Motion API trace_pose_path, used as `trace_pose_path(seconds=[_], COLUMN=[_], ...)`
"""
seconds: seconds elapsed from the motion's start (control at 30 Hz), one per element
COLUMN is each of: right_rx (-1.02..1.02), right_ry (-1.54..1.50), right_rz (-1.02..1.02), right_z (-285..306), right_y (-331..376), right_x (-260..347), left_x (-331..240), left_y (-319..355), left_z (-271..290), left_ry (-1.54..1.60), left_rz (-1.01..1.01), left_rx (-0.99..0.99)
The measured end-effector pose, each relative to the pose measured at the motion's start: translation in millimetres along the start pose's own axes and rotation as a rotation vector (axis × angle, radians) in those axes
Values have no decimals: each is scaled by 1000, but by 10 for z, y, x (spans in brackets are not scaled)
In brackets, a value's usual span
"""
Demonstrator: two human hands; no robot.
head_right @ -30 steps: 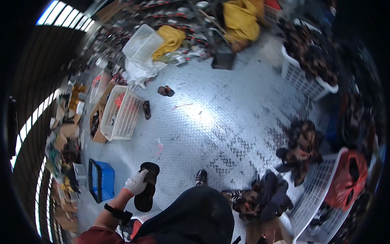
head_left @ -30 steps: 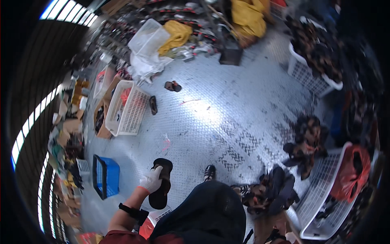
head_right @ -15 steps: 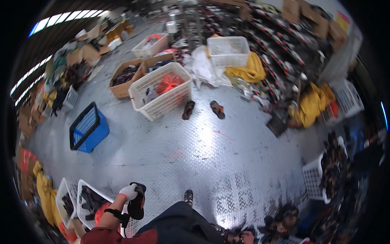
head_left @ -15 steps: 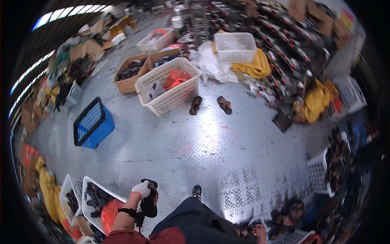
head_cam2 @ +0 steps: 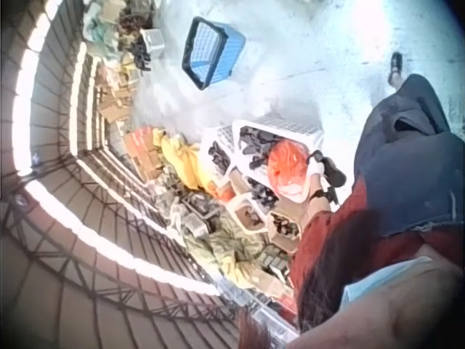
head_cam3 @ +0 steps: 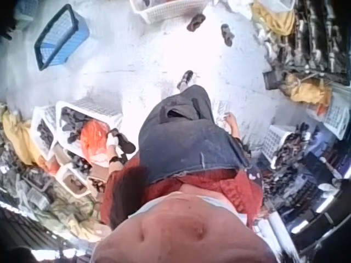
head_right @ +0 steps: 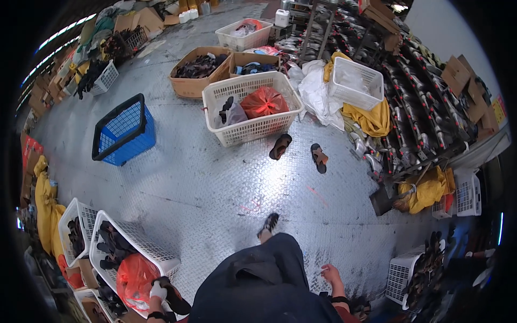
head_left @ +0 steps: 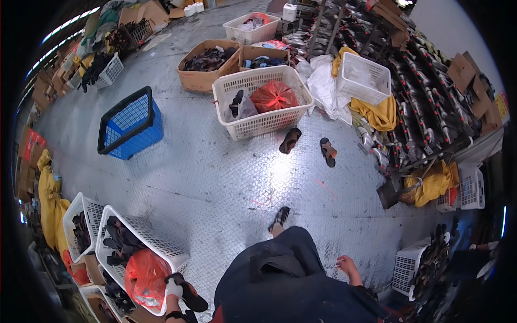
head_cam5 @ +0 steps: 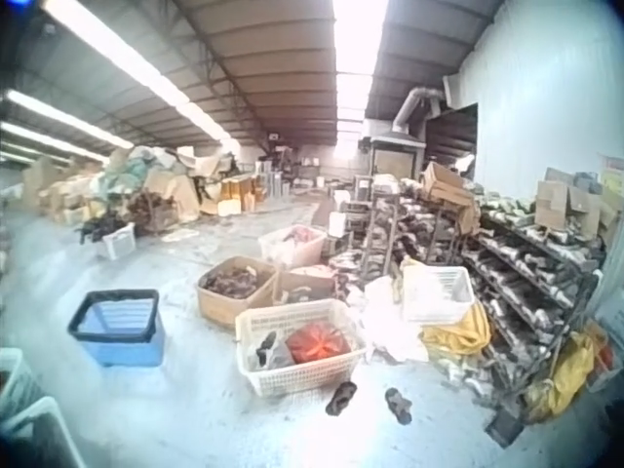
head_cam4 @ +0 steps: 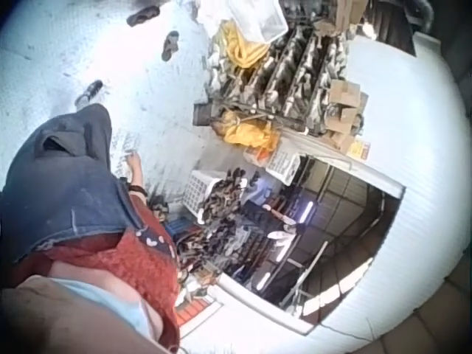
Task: Sorting and inspecting finished sandals on a warehouse floor.
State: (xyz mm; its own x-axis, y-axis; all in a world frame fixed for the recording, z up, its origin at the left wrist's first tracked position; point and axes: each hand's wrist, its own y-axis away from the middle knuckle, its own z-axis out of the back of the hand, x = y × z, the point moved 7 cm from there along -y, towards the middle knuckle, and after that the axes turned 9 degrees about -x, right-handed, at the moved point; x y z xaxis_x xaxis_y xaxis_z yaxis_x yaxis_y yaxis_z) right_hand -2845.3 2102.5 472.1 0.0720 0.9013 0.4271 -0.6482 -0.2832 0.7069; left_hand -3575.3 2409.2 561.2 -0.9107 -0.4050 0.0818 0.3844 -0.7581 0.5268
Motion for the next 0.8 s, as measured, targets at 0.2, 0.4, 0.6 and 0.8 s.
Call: trace_pose_path(seconds=[0.2,0.4,0.6,0.8], right_rx=[35,117,11,-42], right_ry=[543,820,148,474], right_rz=[178,534,665,767], right_z=[-100,-211,-384,-867], right_y=[-682,-1926,-1685,-1999], right_x=[840,2794,5773,5768], left_x=[-83,-1186,-1973,-2512], left_y=[63,-122,-986,-2075], left_z=[-235,434,1354,1675], left_ry=[-81,415,580,389], left_rz=[22,193,109,5], left_rx=[236,332,61,142])
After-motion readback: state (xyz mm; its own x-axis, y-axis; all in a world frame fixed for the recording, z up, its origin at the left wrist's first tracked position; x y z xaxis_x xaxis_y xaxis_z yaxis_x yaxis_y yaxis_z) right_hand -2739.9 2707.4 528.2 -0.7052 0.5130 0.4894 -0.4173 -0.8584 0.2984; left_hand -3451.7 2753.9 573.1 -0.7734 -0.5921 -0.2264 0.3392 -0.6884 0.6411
